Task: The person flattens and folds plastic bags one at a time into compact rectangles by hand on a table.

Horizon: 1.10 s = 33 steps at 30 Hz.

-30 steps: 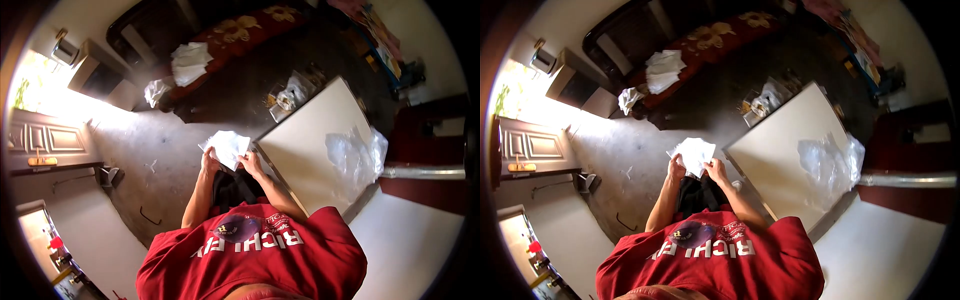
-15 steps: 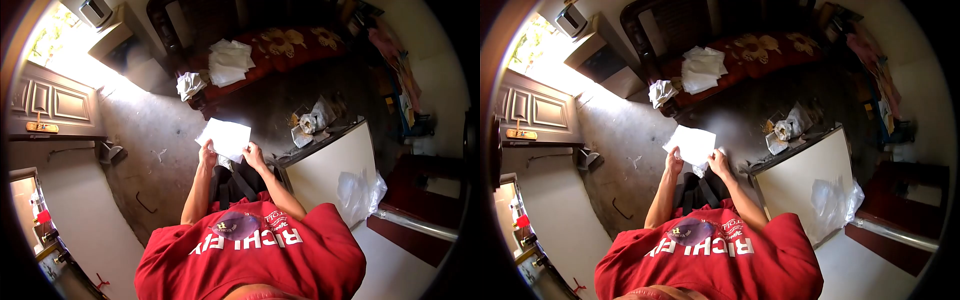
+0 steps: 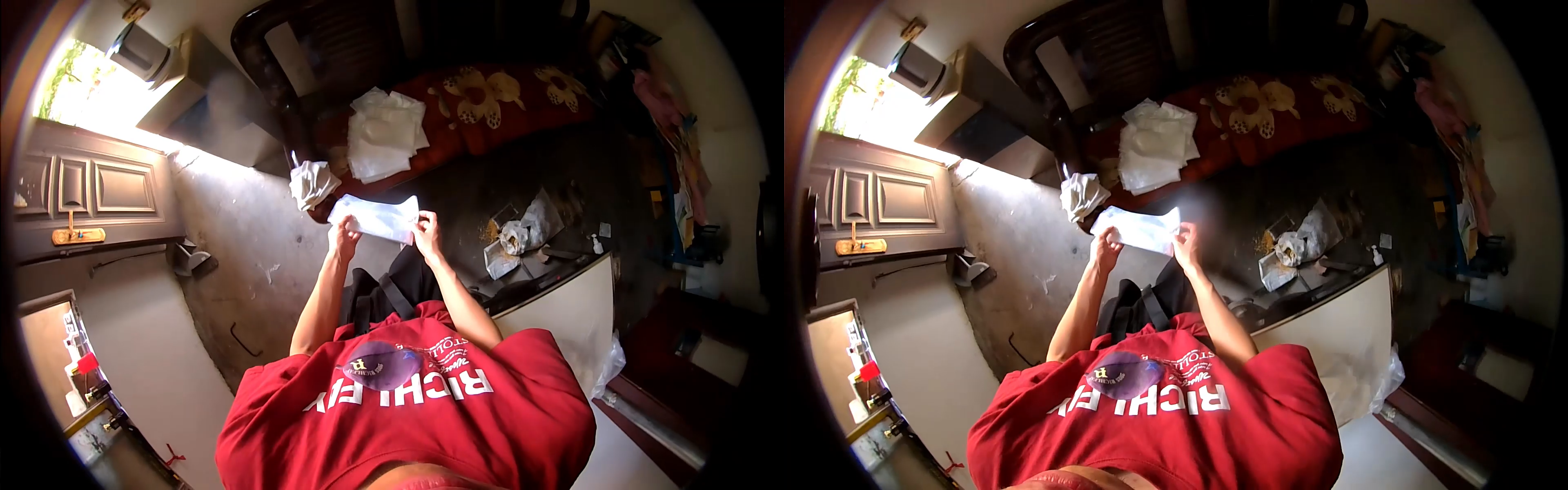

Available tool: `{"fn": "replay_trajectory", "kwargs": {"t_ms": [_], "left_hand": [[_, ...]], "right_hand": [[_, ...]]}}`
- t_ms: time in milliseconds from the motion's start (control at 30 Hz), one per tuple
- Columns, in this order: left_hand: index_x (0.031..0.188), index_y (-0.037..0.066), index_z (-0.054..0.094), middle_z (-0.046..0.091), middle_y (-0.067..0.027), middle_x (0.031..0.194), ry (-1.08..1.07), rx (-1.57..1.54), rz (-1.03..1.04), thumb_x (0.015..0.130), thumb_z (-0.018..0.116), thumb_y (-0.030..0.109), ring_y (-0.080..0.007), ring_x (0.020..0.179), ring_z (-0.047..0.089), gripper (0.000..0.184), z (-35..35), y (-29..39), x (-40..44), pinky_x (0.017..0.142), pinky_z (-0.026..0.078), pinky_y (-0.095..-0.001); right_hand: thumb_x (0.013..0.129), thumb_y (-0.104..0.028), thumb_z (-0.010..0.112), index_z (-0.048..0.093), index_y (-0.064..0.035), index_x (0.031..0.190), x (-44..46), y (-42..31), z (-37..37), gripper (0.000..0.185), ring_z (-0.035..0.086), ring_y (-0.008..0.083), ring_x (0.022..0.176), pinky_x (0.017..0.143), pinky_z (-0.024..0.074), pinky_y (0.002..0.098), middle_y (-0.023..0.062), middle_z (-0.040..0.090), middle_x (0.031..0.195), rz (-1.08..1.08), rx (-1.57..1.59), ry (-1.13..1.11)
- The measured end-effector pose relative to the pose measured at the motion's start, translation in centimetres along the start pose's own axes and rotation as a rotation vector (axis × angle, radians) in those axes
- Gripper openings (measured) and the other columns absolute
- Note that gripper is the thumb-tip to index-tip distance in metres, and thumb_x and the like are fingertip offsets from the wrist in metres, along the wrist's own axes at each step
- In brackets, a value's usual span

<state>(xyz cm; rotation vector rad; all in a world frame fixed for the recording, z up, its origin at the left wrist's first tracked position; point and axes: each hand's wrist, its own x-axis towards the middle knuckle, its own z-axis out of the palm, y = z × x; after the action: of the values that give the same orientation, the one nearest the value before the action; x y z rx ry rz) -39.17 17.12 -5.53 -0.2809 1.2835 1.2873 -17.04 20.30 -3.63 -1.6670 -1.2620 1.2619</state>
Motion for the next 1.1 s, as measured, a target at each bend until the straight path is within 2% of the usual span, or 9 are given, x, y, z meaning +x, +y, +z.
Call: {"fn": "replay_trajectory", "kwargs": {"t_ms": [167,300,400,533,600,700,733,833,1100], "left_hand": [[0.106,0.006,0.054,0.061,-0.0052,0.094,-0.048,-0.063,0.027,0.085,0.06,0.017,-0.0178,0.078,0.06,0.024,5.5,1.3,4.2,0.063,0.049,-0.0319],[0.11,0.003,0.052,0.06,-0.0094,0.104,-0.048,-0.137,0.073,0.086,0.058,0.015,-0.0231,0.094,0.059,0.027,10.7,3.4,5.0,0.078,0.049,-0.0371],[0.109,0.003,0.051,0.059,-0.0094,0.099,-0.052,-0.085,0.1,0.087,0.058,0.018,-0.02,0.091,0.058,0.028,14.2,5.4,4.9,0.074,0.048,-0.0328],[0.115,0.0,0.048,0.057,-0.0126,0.106,0.041,-0.105,0.016,0.089,0.056,0.018,-0.0261,0.094,0.058,0.032,14.3,5.2,8.9,0.084,0.049,-0.0379],[0.131,-0.001,0.038,0.049,-0.0199,0.127,0.154,-0.048,-0.009,0.091,0.053,0.02,-0.0332,0.11,0.052,0.048,14.9,4.9,9.3,0.092,0.046,-0.0443],[0.135,0.002,0.035,0.042,-0.02,0.135,0.217,0.154,-0.139,0.094,0.046,0.027,-0.0349,0.114,0.049,0.049,14.7,4.6,9.3,0.092,0.047,-0.0441],[0.129,0.001,0.04,0.047,-0.0202,0.131,0.118,0.149,-0.135,0.094,0.045,0.027,-0.0336,0.107,0.055,0.045,13.2,3.9,10.2,0.088,0.049,-0.0427],[0.126,0.001,0.044,0.057,-0.0192,0.12,0.153,0.174,-0.121,0.093,0.046,0.023,-0.029,0.096,0.062,0.04,13.5,3.2,8.7,0.081,0.053,-0.0374],[0.113,0.003,0.054,0.067,-0.0125,0.101,-0.08,0.365,-0.1,0.093,0.047,0.023,-0.0219,0.086,0.066,0.029,11.5,3.7,6.4,0.075,0.054,-0.0337]], "right_hand": [[0.078,-0.003,0.064,0.046,-0.0064,0.118,8.1,0.4,-0.1,0.044,0.057,0.0124,0.069,0.062,0.0481,0.0275,0.0067,0.06,0.08,-0.142,-0.033,-0.006],[0.077,-0.001,0.063,0.05,-0.0054,0.113,13.2,-3.9,-1.0,0.038,0.056,0.0102,0.062,0.056,0.0472,0.0257,0.0051,0.06,0.08,-0.189,-0.092,-0.064],[0.077,-0.001,0.063,0.052,-0.0049,0.11,16.5,-6.3,-1.3,0.034,0.057,0.0101,0.06,0.056,0.0467,0.0255,0.0055,0.062,0.081,-0.221,-0.108,-0.092],[0.077,-0.005,0.065,0.052,-0.0057,0.11,20.3,-5.9,-0.3,0.035,0.061,0.0167,0.062,0.059,0.0485,0.0308,0.0084,0.064,0.083,-0.205,-0.21,-0.104],[0.077,-0.007,0.066,0.05,-0.006,0.116,21.4,-5.1,0.3,0.042,0.064,0.023,0.071,0.066,0.0503,0.0343,0.0131,0.064,0.091,-0.089,-0.217,-0.146],[0.079,-0.011,0.066,0.043,-0.0027,0.127,21.8,-2.1,1.3,0.054,0.062,0.0283,0.089,0.078,0.0508,0.0363,0.0191,0.061,0.101,-0.2,-0.577,-0.004],[0.079,-0.011,0.066,0.043,-0.0027,0.127,21.5,-2.0,1.3,0.054,0.062,0.0283,0.089,0.078,0.0508,0.0363,0.0191,0.061,0.101,-0.201,-0.58,-0.005],[0.082,-0.013,0.064,0.043,-0.0005,0.125,20.4,-1.3,1.5,0.05,0.064,0.0267,0.088,0.077,0.0515,0.0362,0.0189,0.062,0.101,-0.145,-0.38,-0.05],[0.085,-0.019,0.062,0.055,-0.0039,0.108,12.6,-2.3,2.4,0.028,0.068,0.0244,0.081,0.071,0.0529,0.0333,0.0123,0.068,0.09,0.012,-0.287,0.065]]}}
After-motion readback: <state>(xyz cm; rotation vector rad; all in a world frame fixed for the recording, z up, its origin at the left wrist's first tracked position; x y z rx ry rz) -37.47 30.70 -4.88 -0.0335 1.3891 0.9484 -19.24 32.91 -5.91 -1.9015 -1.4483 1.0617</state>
